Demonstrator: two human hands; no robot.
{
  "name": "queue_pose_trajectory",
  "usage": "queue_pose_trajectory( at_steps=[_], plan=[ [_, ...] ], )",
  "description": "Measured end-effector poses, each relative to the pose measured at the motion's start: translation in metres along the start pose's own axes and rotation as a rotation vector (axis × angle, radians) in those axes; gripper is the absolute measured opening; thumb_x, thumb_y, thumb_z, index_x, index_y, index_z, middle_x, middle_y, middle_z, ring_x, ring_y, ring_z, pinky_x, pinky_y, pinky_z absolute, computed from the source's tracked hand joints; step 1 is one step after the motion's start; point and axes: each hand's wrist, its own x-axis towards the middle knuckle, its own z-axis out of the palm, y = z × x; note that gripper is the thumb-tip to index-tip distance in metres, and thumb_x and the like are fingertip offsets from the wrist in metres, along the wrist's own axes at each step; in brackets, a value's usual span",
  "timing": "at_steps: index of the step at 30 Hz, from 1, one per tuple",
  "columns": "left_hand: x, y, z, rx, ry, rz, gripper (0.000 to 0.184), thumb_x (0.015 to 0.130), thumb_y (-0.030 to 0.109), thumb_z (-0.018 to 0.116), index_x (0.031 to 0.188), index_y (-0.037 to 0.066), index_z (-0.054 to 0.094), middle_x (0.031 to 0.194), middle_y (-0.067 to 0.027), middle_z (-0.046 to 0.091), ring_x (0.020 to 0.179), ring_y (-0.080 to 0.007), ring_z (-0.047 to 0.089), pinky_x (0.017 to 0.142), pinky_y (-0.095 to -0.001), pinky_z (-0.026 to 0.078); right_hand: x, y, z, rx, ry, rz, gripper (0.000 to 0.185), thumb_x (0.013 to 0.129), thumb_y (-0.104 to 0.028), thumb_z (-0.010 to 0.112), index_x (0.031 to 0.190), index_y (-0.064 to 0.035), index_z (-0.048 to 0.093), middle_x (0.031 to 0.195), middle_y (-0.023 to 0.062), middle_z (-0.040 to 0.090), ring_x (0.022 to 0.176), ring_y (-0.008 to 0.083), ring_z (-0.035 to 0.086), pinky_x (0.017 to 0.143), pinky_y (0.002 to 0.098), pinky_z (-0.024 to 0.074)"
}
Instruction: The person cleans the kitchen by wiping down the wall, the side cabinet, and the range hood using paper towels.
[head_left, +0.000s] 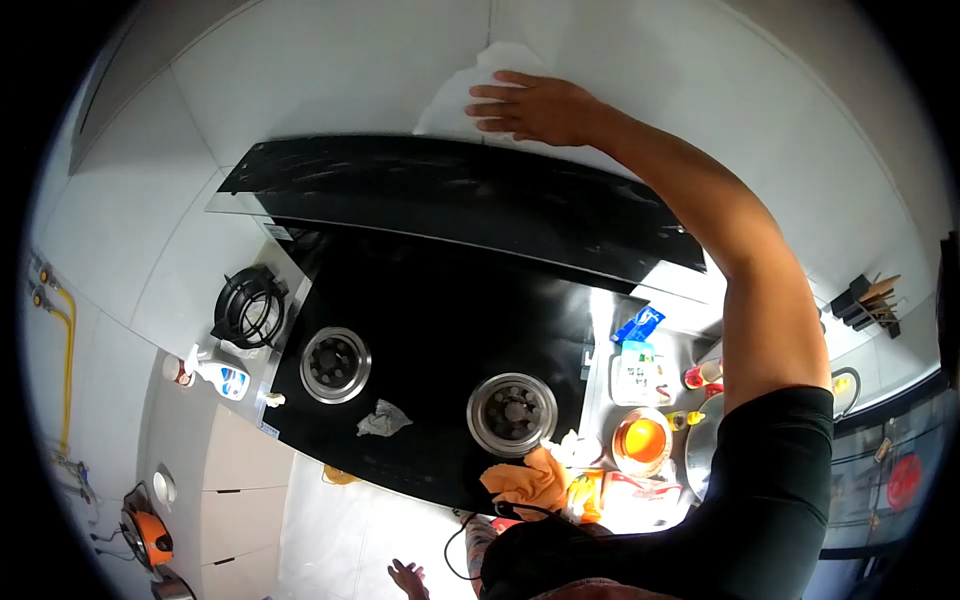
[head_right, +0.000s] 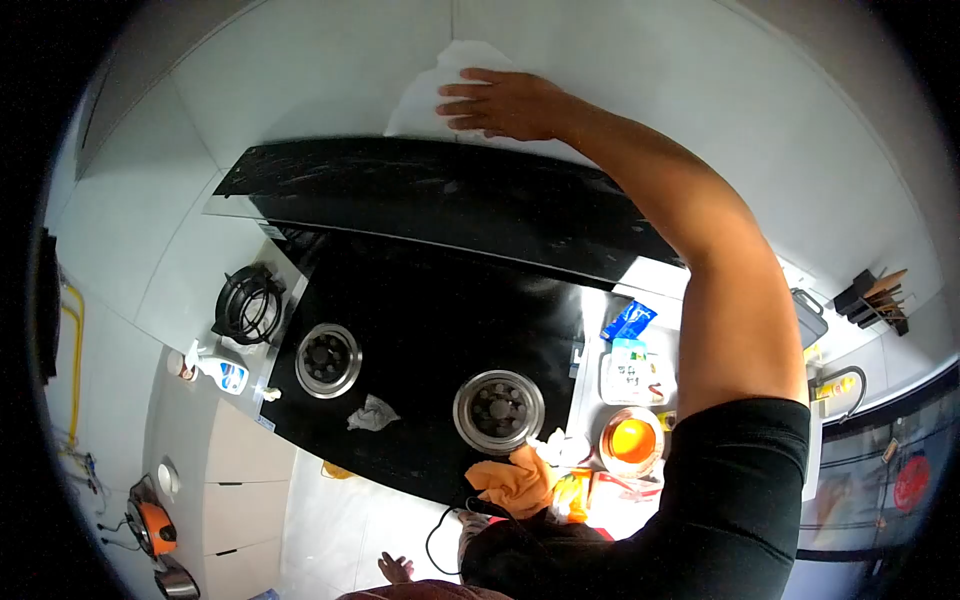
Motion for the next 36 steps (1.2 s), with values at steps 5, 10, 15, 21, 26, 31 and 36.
queue_pose_trajectory(
  at_steps=[5, 10, 15, 21, 26, 31, 36],
  plan=[
    [-0.02, 0.023, 0.057, -0.048, -0.195, 0.19, 0.075, 0.104, 0.033, 0.045, 0.16, 0.018, -0.002, 0.103, -0.0207, 0.065, 0.068, -0.0293, 0.066, 0.05, -0.0351, 0.047, -0.075, 0.007, -0.002, 0.171, -0.004, -0.043, 0.045, 0.096, -0.031, 0.056, 0.141, -0.0291, 0.052, 0.159, -0.015, 0.033, 0.152, 0.0124, 0.017, 0.128, 0.0372, 0.0117],
    [-0.045, 0.044, 0.08, -0.063, -0.206, 0.191, 0.079, 0.097, 0.013, 0.044, 0.16, 0.017, -0.003, 0.1, -0.0212, 0.067, 0.059, -0.0264, 0.063, 0.044, -0.0321, 0.045, -0.148, 0.009, -0.001, 0.2, -0.019, -0.034, 0.044, 0.097, -0.018, 0.054, 0.139, -0.0292, 0.054, 0.157, -0.0159, 0.035, 0.151, 0.0122, 0.02, 0.129, 0.036, 0.0158],
    [-0.046, 0.031, 0.067, -0.028, -0.149, 0.185, 0.083, 0.092, 0.009, 0.044, 0.16, 0.017, -0.002, 0.092, -0.0215, 0.068, 0.055, -0.0274, 0.064, 0.04, -0.0342, 0.045, -0.23, 0.006, -0.012, 0.209, -0.088, 0.008, 0.05, 0.096, -0.012, 0.052, 0.142, -0.0332, 0.051, 0.158, -0.0176, 0.033, 0.15, 0.0122, 0.022, 0.128, 0.0355, 0.0172],
    [-0.035, 0.021, 0.051, 0.137, -0.162, 0.203, 0.076, 0.098, 0.012, 0.039, 0.159, 0.021, -0.006, 0.099, -0.0232, 0.069, 0.055, -0.0297, 0.065, 0.038, -0.0363, 0.044, -0.347, -0.021, -0.004, 0.31, -0.12, 0.222, 0.054, 0.096, -0.008, 0.051, 0.145, -0.0299, 0.047, 0.16, -0.0138, 0.031, 0.148, 0.015, 0.03, 0.125, 0.0378, 0.0242],
    [-0.035, 0.036, 0.047, 0.081, -0.253, 0.304, 0.083, 0.095, 0.011, 0.043, 0.159, 0.022, -0.008, 0.1, -0.0224, 0.067, 0.057, -0.0295, 0.065, 0.042, -0.0368, 0.047, -0.422, -0.059, -0.01, 0.453, -0.372, 0.396, 0.053, 0.101, -0.013, 0.044, 0.15, -0.0317, 0.039, 0.16, -0.015, 0.032, 0.142, 0.013, 0.039, 0.121, 0.0389, 0.0318],
    [-0.02, 0.042, 0.04, 0.055, -0.295, 0.214, 0.087, 0.094, 0.012, 0.044, 0.158, 0.028, -0.014, 0.107, -0.0243, 0.065, 0.068, -0.0346, 0.068, 0.051, -0.0434, 0.052, -0.407, -0.069, -0.006, 0.381, -0.772, 0.653, 0.046, 0.107, -0.034, 0.025, 0.153, -0.0317, 0.035, 0.159, -0.0132, 0.033, 0.143, 0.0111, 0.037, 0.111, 0.0464, 0.0379],
    [-0.016, 0.046, 0.02, 0.184, -0.276, 0.12, 0.086, 0.095, 0.016, 0.045, 0.157, 0.028, -0.014, 0.114, -0.025, 0.063, 0.073, -0.0365, 0.07, 0.052, -0.0452, 0.053, -0.278, -0.002, -0.021, 0.229, -0.133, 0.637, 0.048, 0.101, -0.025, 0.051, 0.148, -0.0329, 0.043, 0.157, -0.0086, 0.037, 0.146, 0.0186, 0.033, 0.117, 0.0476, 0.0332]
  ],
)
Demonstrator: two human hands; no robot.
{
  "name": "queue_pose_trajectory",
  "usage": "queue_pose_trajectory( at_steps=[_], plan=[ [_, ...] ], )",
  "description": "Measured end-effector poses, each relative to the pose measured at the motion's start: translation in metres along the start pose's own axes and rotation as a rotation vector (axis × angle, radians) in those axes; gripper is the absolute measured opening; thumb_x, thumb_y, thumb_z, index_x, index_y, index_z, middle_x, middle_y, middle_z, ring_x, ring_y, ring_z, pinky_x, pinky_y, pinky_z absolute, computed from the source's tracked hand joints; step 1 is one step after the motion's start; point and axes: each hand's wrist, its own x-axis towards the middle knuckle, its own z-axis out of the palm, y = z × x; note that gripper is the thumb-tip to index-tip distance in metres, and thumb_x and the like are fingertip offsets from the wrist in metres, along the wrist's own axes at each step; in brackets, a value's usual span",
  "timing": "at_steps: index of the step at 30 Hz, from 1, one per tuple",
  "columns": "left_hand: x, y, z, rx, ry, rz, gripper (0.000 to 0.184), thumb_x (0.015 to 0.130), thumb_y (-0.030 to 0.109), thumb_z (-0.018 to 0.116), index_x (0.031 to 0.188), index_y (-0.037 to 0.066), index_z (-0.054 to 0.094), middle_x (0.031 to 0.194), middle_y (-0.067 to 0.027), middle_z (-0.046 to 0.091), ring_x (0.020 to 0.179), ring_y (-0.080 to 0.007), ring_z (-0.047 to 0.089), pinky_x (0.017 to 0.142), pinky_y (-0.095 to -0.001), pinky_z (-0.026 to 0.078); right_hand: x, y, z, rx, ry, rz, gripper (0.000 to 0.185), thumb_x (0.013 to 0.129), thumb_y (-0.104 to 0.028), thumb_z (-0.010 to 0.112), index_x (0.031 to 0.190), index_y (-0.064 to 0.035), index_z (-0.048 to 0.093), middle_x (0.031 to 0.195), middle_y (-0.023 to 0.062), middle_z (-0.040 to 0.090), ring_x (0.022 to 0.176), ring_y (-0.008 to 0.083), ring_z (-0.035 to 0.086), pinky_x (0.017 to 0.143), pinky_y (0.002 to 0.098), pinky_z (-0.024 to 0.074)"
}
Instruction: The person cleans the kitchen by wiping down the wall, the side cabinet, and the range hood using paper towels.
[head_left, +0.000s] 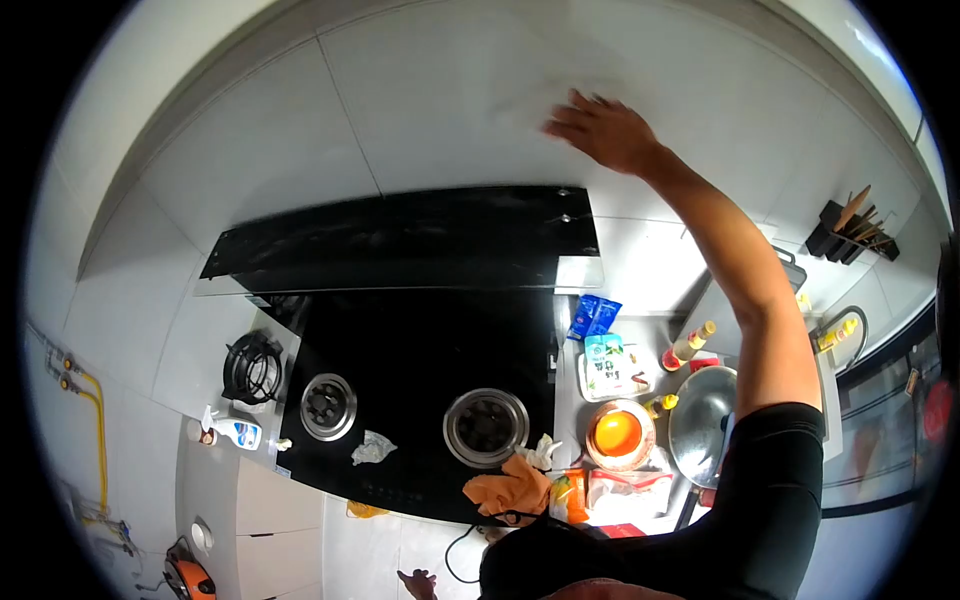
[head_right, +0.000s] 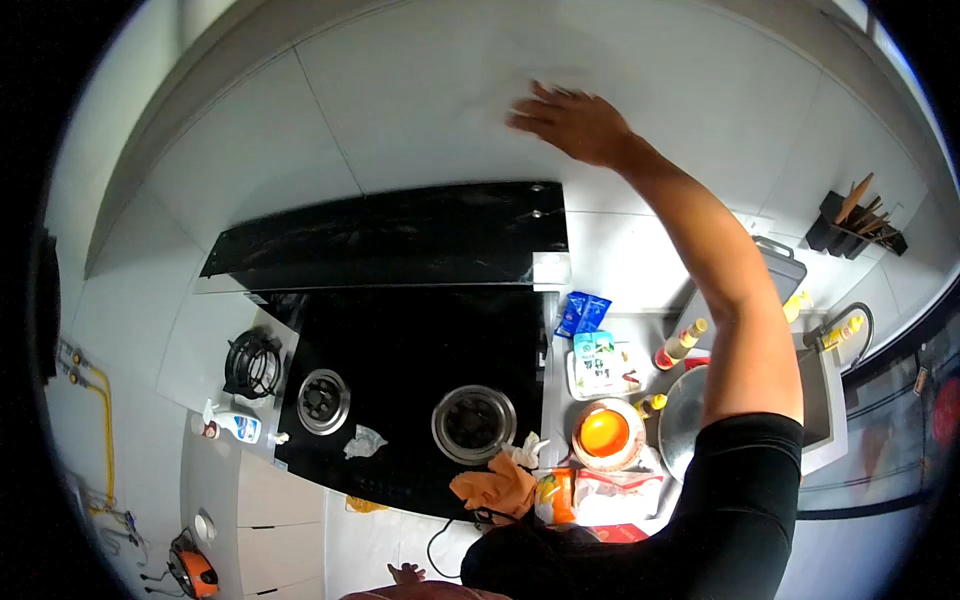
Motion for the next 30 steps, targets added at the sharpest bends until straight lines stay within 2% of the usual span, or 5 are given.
queue_pose_trajectory(
  at_steps=[1, 7, 13, 28, 30],
  plan=[
    [-0.003, -0.006, 0.0, 0.029, 0.019, -0.006, 0.086, 0.095, 0.017, 0.045, 0.157, 0.027, -0.013, 0.113, -0.0247, 0.063, 0.072, -0.0365, 0.069, 0.052, -0.0451, 0.053, 0.014, -0.002, 0.004, -0.047, 0.281, -0.097, 0.045, 0.102, -0.026, 0.049, 0.147, -0.0329, 0.045, 0.156, -0.0088, 0.038, 0.147, 0.0183, 0.031, 0.12, 0.0427, 0.0303],
    [-0.003, -0.006, 0.027, -0.137, 0.022, 0.084, 0.086, 0.096, 0.006, 0.046, 0.159, 0.023, -0.009, 0.101, -0.0224, 0.066, 0.059, -0.0307, 0.065, 0.044, -0.0363, 0.047, -0.026, 0.004, -0.002, -0.265, 0.157, -0.222, 0.062, 0.096, -0.007, 0.055, 0.152, -0.0277, 0.038, 0.161, -0.0095, 0.031, 0.15, 0.0194, 0.026, 0.126, 0.0405, 0.0178],
    [-0.01, -0.017, 0.046, -0.144, -0.037, 0.07, 0.087, 0.096, 0.01, 0.049, 0.159, 0.02, -0.01, 0.102, -0.0204, 0.067, 0.063, -0.0268, 0.066, 0.047, -0.0329, 0.048, 0.014, -0.044, -0.012, -0.019, -0.234, -0.02, 0.058, 0.102, -0.006, 0.039, 0.155, -0.0279, 0.031, 0.162, -0.0093, 0.03, 0.141, 0.0174, 0.043, 0.099, 0.0431, 0.0515],
    [-0.021, -0.062, -0.041, -0.123, 0.156, -0.058, 0.078, 0.096, 0.016, 0.048, 0.158, 0.022, 0.001, 0.1, -0.0175, 0.064, 0.064, -0.0317, 0.066, 0.052, -0.0442, 0.051, -0.037, -0.049, 0.033, 0.069, 0.0, 0.098, 0.053, 0.103, -0.015, 0.029, 0.155, -0.0241, 0.031, 0.165, -0.0068, 0.023, 0.145, 0.0242, 0.037, 0.116, 0.0416, 0.0382],
    [-0.022, -0.075, -0.042, -0.163, 0.16, -0.091, 0.074, 0.096, 0.028, 0.05, 0.157, 0.022, 0.008, 0.101, -0.015, 0.062, 0.07, -0.0348, 0.065, 0.053, -0.0455, 0.049, -0.044, -0.048, 0.031, -0.02, 0.081, 0.042, 0.047, 0.101, -0.015, 0.038, 0.146, -0.0211, 0.048, 0.157, -0.0059, 0.039, 0.147, 0.0221, 0.032, 0.118, 0.0434, 0.0332]
  ],
)
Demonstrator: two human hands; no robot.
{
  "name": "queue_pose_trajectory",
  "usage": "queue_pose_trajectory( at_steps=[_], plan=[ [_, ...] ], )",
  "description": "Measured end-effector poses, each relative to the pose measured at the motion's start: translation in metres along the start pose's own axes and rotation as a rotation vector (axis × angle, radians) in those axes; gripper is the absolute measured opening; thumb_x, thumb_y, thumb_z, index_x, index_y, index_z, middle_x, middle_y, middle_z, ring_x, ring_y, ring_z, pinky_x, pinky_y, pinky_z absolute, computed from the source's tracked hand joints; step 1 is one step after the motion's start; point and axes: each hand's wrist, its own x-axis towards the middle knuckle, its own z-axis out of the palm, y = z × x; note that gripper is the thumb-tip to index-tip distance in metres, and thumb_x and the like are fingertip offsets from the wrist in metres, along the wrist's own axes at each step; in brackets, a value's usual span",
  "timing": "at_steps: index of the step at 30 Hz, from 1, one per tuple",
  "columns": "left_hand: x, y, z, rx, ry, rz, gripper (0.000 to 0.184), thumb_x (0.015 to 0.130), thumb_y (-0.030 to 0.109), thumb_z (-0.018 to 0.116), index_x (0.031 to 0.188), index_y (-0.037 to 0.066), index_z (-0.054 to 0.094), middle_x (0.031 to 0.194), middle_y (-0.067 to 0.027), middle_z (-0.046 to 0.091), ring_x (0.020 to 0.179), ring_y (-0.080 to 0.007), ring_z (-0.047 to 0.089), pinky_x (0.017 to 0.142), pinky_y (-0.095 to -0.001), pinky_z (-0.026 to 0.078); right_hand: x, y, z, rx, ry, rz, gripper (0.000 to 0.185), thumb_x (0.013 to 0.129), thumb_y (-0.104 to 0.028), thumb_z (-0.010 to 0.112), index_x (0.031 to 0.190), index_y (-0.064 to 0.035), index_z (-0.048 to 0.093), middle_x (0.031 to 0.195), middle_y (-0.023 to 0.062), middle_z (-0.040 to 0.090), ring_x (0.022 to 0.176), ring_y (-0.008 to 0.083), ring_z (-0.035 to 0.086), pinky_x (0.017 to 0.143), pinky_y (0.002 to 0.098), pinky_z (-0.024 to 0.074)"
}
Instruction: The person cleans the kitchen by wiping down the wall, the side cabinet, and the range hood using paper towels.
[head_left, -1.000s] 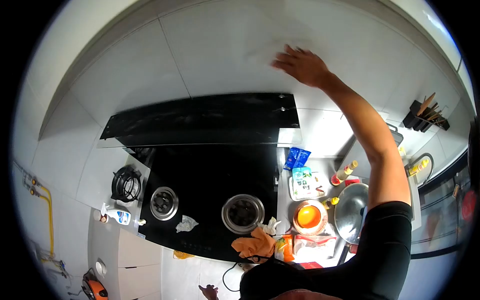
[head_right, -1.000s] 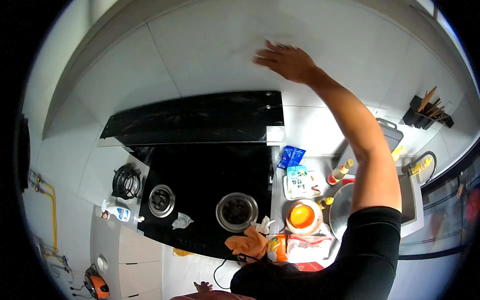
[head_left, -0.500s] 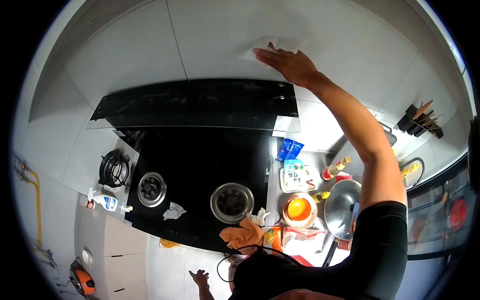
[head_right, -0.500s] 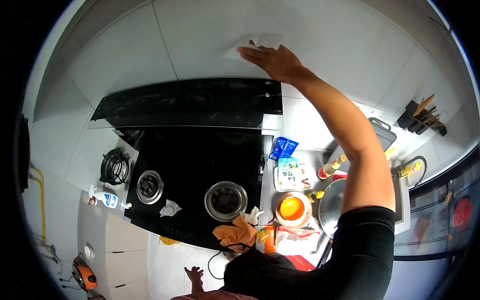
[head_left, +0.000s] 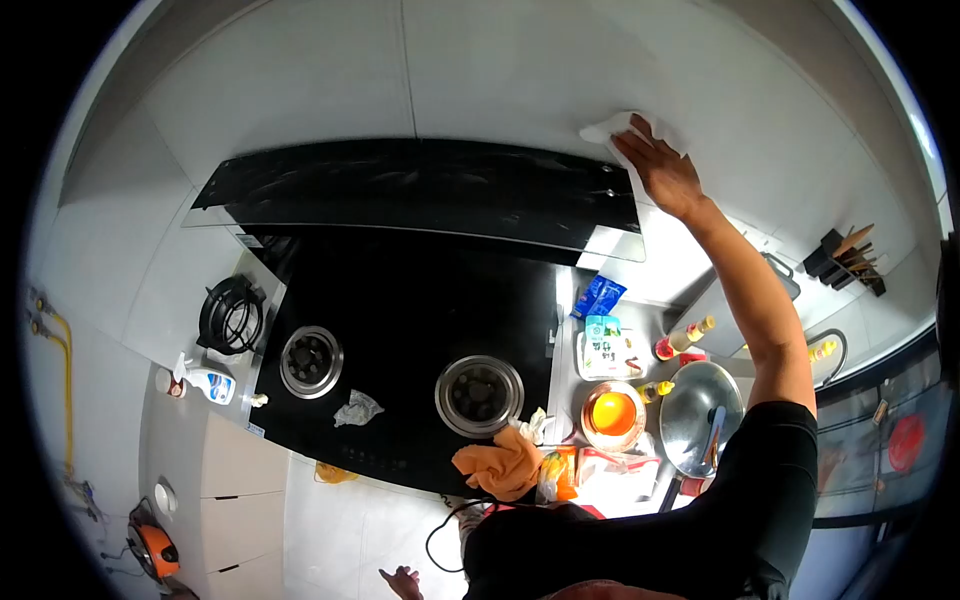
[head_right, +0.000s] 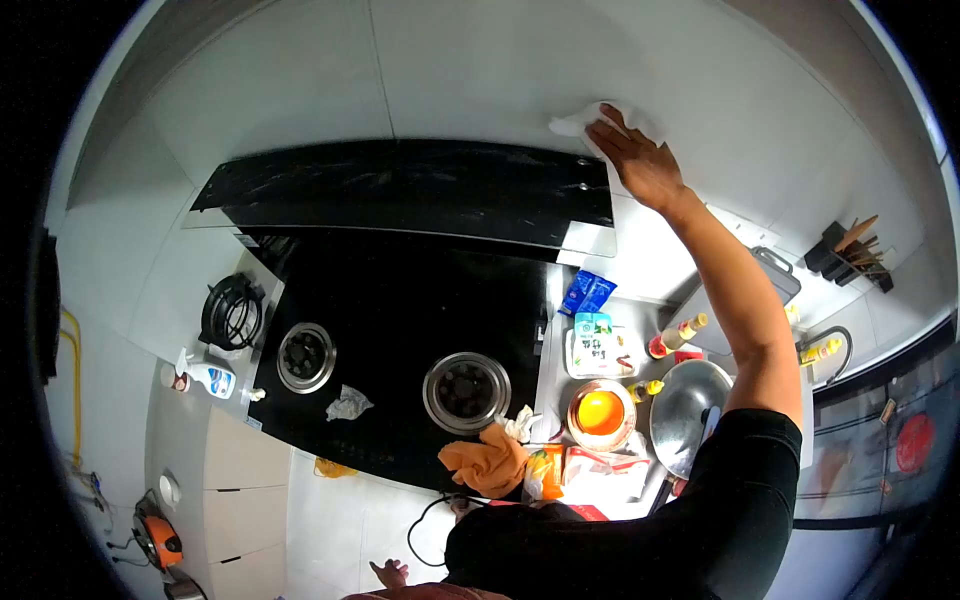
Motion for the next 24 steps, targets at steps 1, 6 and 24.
queue_pose_trajectory(
  at_steps=[1, 6, 24],
  plan=[
    [0.006, -0.014, -0.012, -0.005, 0.007, -0.023, 0.072, 0.096, 0.041, 0.051, 0.156, 0.022, 0.017, 0.103, -0.0128, 0.06, 0.076, -0.0371, 0.065, 0.054, -0.0471, 0.047, 0.005, -0.005, -0.009, -0.064, -0.05, 0.03, 0.044, 0.1, -0.014, 0.042, 0.141, -0.0189, 0.055, 0.153, -0.0052, 0.045, 0.146, 0.022, 0.033, 0.117, 0.0416, 0.0327],
    [0.022, -0.012, -0.04, -0.286, -0.327, -0.577, 0.09, 0.082, 0.088, 0.026, 0.131, 0.016, 0.05, 0.112, -0.008, 0.053, 0.099, -0.0438, 0.055, 0.065, -0.0524, 0.04, 0.037, -0.023, -0.023, 0.033, 0.095, 0.024, 0.04, 0.093, -0.007, 0.053, 0.132, -0.0126, 0.063, 0.144, -0.0002, 0.053, 0.136, 0.025, 0.043, 0.113, 0.0413, 0.0359],
    [-0.02, -0.024, 0.006, 0.123, -0.032, -0.059, 0.084, 0.096, 0.017, 0.051, 0.159, 0.021, -0.005, 0.111, -0.0236, 0.064, 0.075, -0.036, 0.07, 0.059, -0.0467, 0.055, 0.037, -0.024, -0.007, 0.182, 0.28, 0.005, 0.034, 0.083, 0.003, 0.058, 0.116, -0.0035, 0.067, 0.128, 0.0067, 0.062, 0.111, 0.0315, 0.058, 0.098, 0.0415, 0.0447]
  ],
)
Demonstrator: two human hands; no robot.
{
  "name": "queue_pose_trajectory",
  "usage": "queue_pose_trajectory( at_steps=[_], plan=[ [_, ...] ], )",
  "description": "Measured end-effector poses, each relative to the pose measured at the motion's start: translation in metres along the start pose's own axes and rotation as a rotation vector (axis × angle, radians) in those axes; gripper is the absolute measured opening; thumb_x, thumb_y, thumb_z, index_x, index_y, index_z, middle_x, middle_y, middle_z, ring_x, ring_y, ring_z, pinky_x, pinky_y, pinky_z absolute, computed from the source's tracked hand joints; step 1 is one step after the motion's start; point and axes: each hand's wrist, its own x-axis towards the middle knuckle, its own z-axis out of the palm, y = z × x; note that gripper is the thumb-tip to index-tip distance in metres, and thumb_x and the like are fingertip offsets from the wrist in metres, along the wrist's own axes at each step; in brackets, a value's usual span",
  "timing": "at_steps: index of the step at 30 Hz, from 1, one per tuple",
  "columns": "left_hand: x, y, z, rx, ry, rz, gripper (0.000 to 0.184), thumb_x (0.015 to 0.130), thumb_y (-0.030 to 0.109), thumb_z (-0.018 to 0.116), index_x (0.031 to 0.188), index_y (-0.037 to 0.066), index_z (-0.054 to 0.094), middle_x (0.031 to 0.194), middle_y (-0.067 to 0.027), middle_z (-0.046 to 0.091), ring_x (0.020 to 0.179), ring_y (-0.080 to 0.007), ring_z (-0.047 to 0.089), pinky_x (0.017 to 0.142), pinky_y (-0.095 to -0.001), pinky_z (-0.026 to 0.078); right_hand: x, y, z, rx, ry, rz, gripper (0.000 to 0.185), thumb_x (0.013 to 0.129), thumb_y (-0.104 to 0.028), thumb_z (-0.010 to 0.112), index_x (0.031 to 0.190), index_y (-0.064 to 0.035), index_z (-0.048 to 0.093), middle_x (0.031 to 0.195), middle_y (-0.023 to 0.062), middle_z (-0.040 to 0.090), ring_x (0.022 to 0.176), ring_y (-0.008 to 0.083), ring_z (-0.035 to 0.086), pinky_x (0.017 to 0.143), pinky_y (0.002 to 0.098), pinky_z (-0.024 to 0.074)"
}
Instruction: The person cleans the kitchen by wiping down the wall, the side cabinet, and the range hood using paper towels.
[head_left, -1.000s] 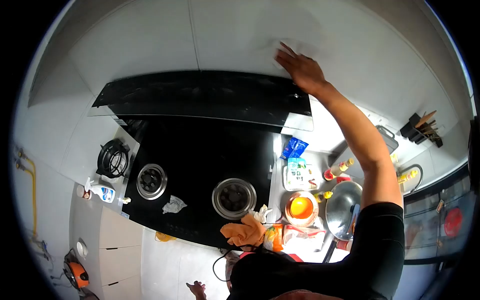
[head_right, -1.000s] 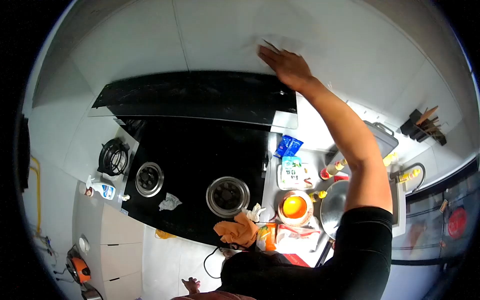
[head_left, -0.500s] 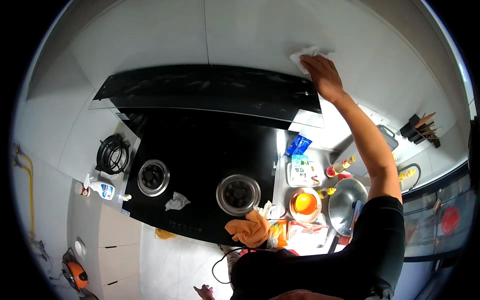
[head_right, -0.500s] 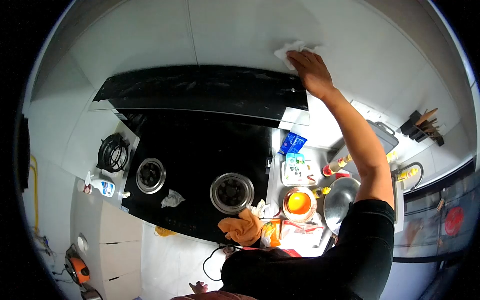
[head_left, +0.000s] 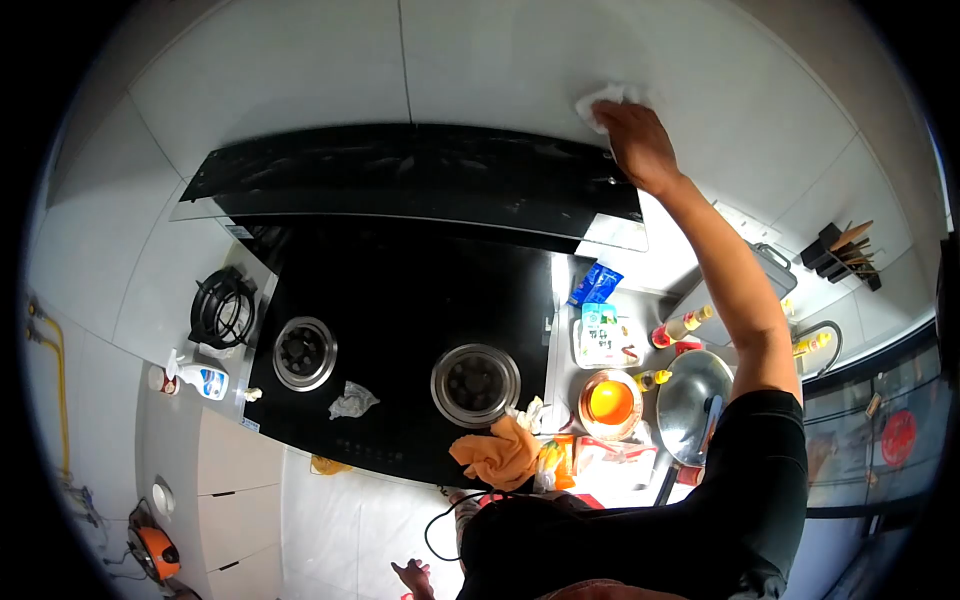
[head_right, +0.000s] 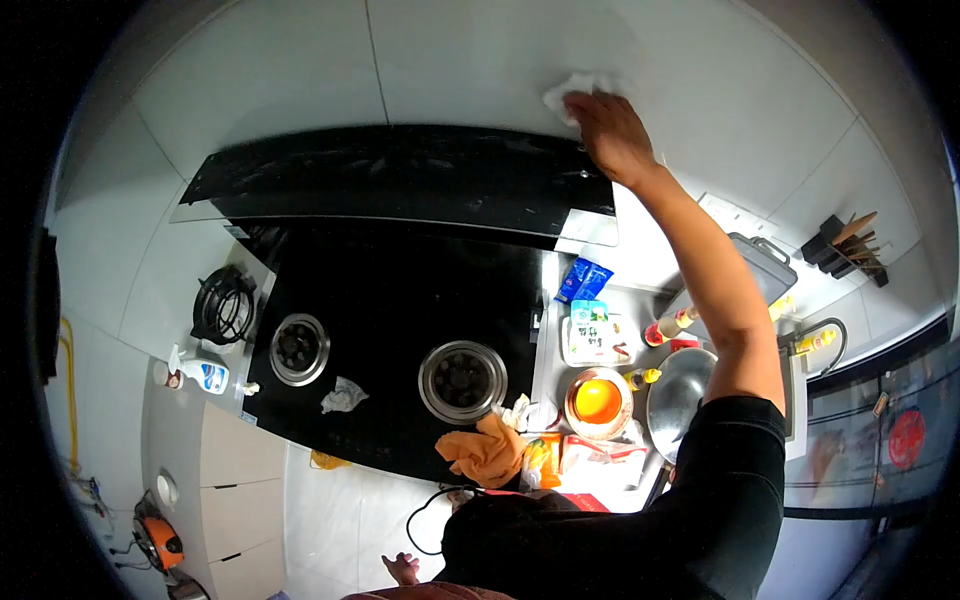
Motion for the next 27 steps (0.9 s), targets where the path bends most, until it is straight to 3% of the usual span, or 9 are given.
queue_pose_trajectory(
  at_steps=[7, 13, 16, 19, 21, 23, 25, 26, 27],
  plan=[
    [-0.014, -0.001, -0.004, 0.035, 0.029, 0.004, 0.082, 0.096, 0.016, 0.051, 0.16, 0.019, -0.002, 0.107, -0.0227, 0.065, 0.073, -0.0356, 0.07, 0.058, -0.047, 0.055, 0.015, 0.0, -0.014, 0.106, 0.075, 0.088, 0.029, 0.083, 0.0, 0.061, 0.111, -0.0057, 0.068, 0.124, 0.0085, 0.064, 0.115, 0.033, 0.058, 0.101, 0.0425, 0.0429],
    [0.001, -0.001, -0.009, -0.005, 0.006, 0.058, 0.081, 0.097, 0.022, 0.051, 0.159, 0.019, 0.0, 0.106, -0.0218, 0.066, 0.077, -0.0374, 0.07, 0.063, -0.0507, 0.055, -0.055, 0.026, -0.029, 0.083, -0.297, 0.172, 0.023, 0.085, -0.008, 0.063, 0.107, -0.0087, 0.07, 0.121, 0.0049, 0.063, 0.121, 0.0296, 0.055, 0.106, 0.0429, 0.0389],
    [0.003, 0.005, -0.013, 0.058, 0.003, 0.012, 0.08, 0.097, 0.023, 0.053, 0.159, 0.018, 0.002, 0.112, -0.0227, 0.064, 0.079, -0.0404, 0.07, 0.065, -0.0525, 0.055, -0.05, 0.034, -0.029, 0.016, -0.12, 0.219, 0.032, 0.084, -0.004, 0.061, 0.114, -0.0085, 0.067, 0.125, 0.0045, 0.062, 0.121, 0.0309, 0.055, 0.107, 0.045, 0.0386],
    [0.037, 0.031, -0.044, -0.374, -0.624, -0.425, 0.072, 0.099, 0.043, 0.046, 0.157, 0.013, 0.014, 0.125, -0.0221, 0.059, 0.096, -0.0472, 0.066, 0.076, -0.0608, 0.051, -0.004, 0.033, -0.044, -0.053, 0.158, 0.31, 0.045, 0.084, -0.002, 0.062, 0.128, -0.0105, 0.063, 0.138, 0.0037, 0.057, 0.128, 0.0292, 0.051, 0.111, 0.0457, 0.0365],
    [0.027, 0.011, -0.015, 0.224, -0.174, 0.038, 0.096, 0.088, 0.081, 0.016, 0.141, 0.007, 0.044, 0.14, -0.0164, 0.049, 0.123, -0.0525, 0.05, 0.091, -0.0668, 0.038, 0.012, 0.04, -0.023, -0.1, 0.194, 0.128, 0.041, 0.092, -0.015, 0.062, 0.133, -0.0123, 0.061, 0.147, 0.0015, 0.052, 0.14, 0.0266, 0.041, 0.115, 0.0451, 0.0325],
    [0.039, 0.033, -0.023, 0.027, -0.428, -0.181, 0.088, 0.088, 0.08, 0.021, 0.14, 0.013, 0.046, 0.14, -0.0158, 0.049, 0.124, -0.0532, 0.049, 0.092, -0.0664, 0.038, 0.013, 0.017, -0.01, -0.046, 0.069, -0.02, 0.038, 0.099, -0.031, 0.056, 0.133, -0.0136, 0.062, 0.15, -0.0001, 0.049, 0.147, 0.0243, 0.033, 0.118, 0.0449, 0.0278],
    [0.059, 0.046, -0.021, -0.788, -1.588, -0.628, 0.084, 0.088, 0.079, 0.022, 0.141, 0.018, 0.045, 0.143, -0.0156, 0.048, 0.127, -0.0537, 0.046, 0.095, -0.0677, 0.036, -0.006, 0.013, -0.022, 0.124, -0.14, -0.079, 0.041, 0.103, -0.039, 0.048, 0.133, -0.0147, 0.062, 0.15, -0.001, 0.05, 0.149, 0.0239, 0.029, 0.12, 0.0442, 0.0231],
    [0.06, 0.059, -0.034, -0.621, -0.965, -0.65, 0.086, 0.086, 0.081, 0.024, 0.144, 0.019, 0.042, 0.144, -0.0157, 0.047, 0.131, -0.0534, 0.043, 0.096, -0.0684, 0.035, -0.025, 0.016, -0.021, 0.155, -0.139, -0.022, 0.037, 0.102, -0.032, 0.051, 0.132, -0.0154, 0.063, 0.148, -0.0027, 0.052, 0.144, 0.025, 0.037, 0.118, 0.0432, 0.0289],
    [0.062, 0.06, -0.034, -0.615, -0.966, -0.645, 0.086, 0.086, 0.081, 0.024, 0.144, 0.019, 0.042, 0.144, -0.0157, 0.047, 0.131, -0.0534, 0.043, 0.096, -0.0684, 0.035, -0.047, 0.025, -0.021, 0.191, -0.185, 0.085, 0.036, 0.1, -0.027, 0.053, 0.133, -0.0163, 0.063, 0.146, -0.003, 0.054, 0.139, 0.0251, 0.041, 0.115, 0.0422, 0.0328]
  ],
)
